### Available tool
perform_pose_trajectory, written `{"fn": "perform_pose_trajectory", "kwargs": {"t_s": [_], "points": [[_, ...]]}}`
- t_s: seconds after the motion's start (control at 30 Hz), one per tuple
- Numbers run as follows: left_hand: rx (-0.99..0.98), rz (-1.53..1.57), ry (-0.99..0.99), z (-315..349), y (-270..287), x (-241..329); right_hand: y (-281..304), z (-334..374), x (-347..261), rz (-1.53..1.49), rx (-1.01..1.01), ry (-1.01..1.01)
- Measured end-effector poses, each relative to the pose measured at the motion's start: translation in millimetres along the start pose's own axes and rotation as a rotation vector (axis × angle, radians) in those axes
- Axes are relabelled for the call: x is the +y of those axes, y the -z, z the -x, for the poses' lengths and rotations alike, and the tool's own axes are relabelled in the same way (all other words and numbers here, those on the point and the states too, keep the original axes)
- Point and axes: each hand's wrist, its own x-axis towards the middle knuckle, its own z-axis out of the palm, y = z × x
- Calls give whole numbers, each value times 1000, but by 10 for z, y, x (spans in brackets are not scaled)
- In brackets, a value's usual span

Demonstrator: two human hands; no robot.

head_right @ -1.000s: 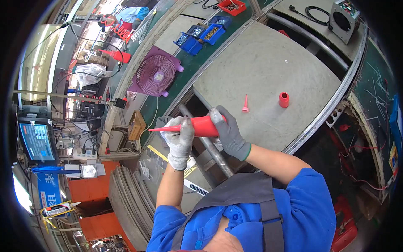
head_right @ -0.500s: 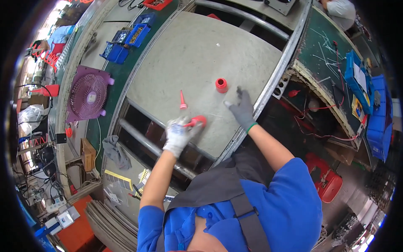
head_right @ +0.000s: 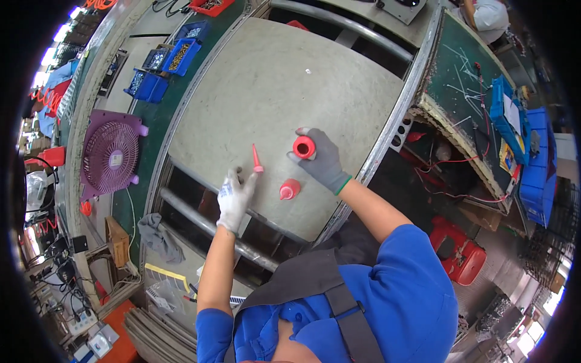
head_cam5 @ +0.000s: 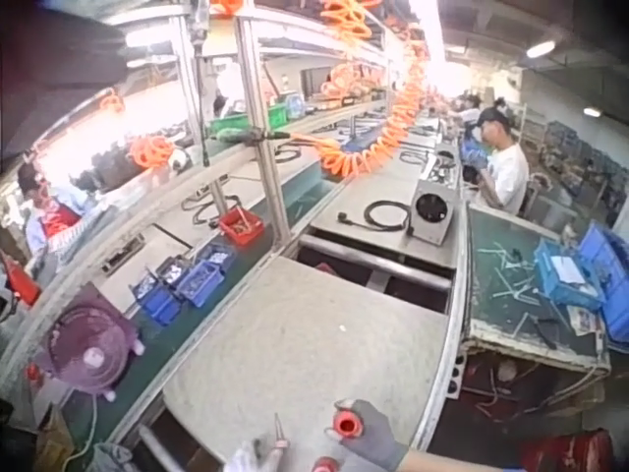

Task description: Assembling and inspecting internal components of an electrical inverter or panel.

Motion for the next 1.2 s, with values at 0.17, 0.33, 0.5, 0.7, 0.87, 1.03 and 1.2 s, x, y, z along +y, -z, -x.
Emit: {"fn": "perform_pose_trajectory", "kwargs": {"t_s": [0.17, 0.33, 0.5, 0.7, 0.87, 1.03, 1.2], "points": [[-155, -180, 70, -449, -263, -30, 138, -58, -541, 27, -30, 181], [-202, 550, 240, -201, -64, -283, 579, 86, -1107, -182, -74, -27], [-186, 2106, 51, 776, 750, -140, 762, 372, -2183, -291, -654, -76], [264, 1808, -340, 2170, 1675, -13, 109, 668, -3071, -65, -829, 203], [446, 1599, -311, 2956, 1669, -241, -92, 1200, -3410, -99, -824, 378], [674, 1387, -274, 3510, 1595, -639, -229, 1730, -3752, 119, -743, 606], [911, 1073, -182, 3915, 1707, -880, -373, 1999, -4156, 173, -791, 753]]}}
